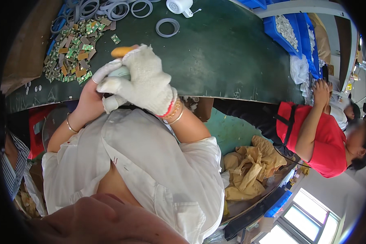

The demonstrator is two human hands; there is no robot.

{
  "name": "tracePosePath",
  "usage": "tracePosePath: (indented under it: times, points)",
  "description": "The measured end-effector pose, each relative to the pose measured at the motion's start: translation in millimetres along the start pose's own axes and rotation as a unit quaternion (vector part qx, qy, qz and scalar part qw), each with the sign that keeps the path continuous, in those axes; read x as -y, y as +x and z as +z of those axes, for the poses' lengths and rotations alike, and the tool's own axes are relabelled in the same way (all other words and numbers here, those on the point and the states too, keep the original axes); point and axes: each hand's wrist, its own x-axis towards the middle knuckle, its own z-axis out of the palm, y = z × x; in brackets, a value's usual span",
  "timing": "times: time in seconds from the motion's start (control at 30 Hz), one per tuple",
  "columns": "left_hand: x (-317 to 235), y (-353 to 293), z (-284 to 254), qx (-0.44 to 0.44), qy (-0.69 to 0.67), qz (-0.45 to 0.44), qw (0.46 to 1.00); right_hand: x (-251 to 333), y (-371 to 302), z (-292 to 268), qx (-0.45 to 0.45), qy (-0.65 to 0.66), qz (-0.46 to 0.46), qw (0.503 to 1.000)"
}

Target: Assembling small electronic components by inserting circuit boards into plastic housings at a factory workbench.

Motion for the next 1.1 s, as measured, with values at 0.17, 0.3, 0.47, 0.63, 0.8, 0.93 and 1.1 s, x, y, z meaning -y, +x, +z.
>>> tracePosePath:
  times: [0.17, 0.3, 0.47, 0.63, 0.8, 0.93, 1.1]
  points:
    - [-2, 6, -6, 0.036, 0.137, 0.099, 0.985, -4, -3, 4, -0.072, -0.023, -0.091, 0.993]
    - [-2, 6, -1, -0.001, -0.007, -0.015, 1.0, -5, 4, 4, -0.04, 0.102, 0.028, 0.994]
    - [-18, 9, -18, -0.048, -0.237, -0.11, 0.964, -14, 8, 15, -0.169, 0.447, 0.19, 0.857]
    - [-31, -22, -55, -0.047, -0.515, -0.011, 0.856, -36, -5, 35, -0.186, 0.465, 0.218, 0.838]
    - [-70, -78, -116, 0.025, -0.53, 0.171, 0.83, -49, -15, 39, -0.188, 0.458, 0.255, 0.831]
    - [-89, -120, -181, -0.095, -0.407, 0.348, 0.839, -49, -10, 41, -0.202, 0.506, 0.213, 0.811]
    - [-83, -192, -313, -0.578, -0.319, 0.375, 0.651, -47, -10, 44, -0.211, 0.515, 0.178, 0.811]
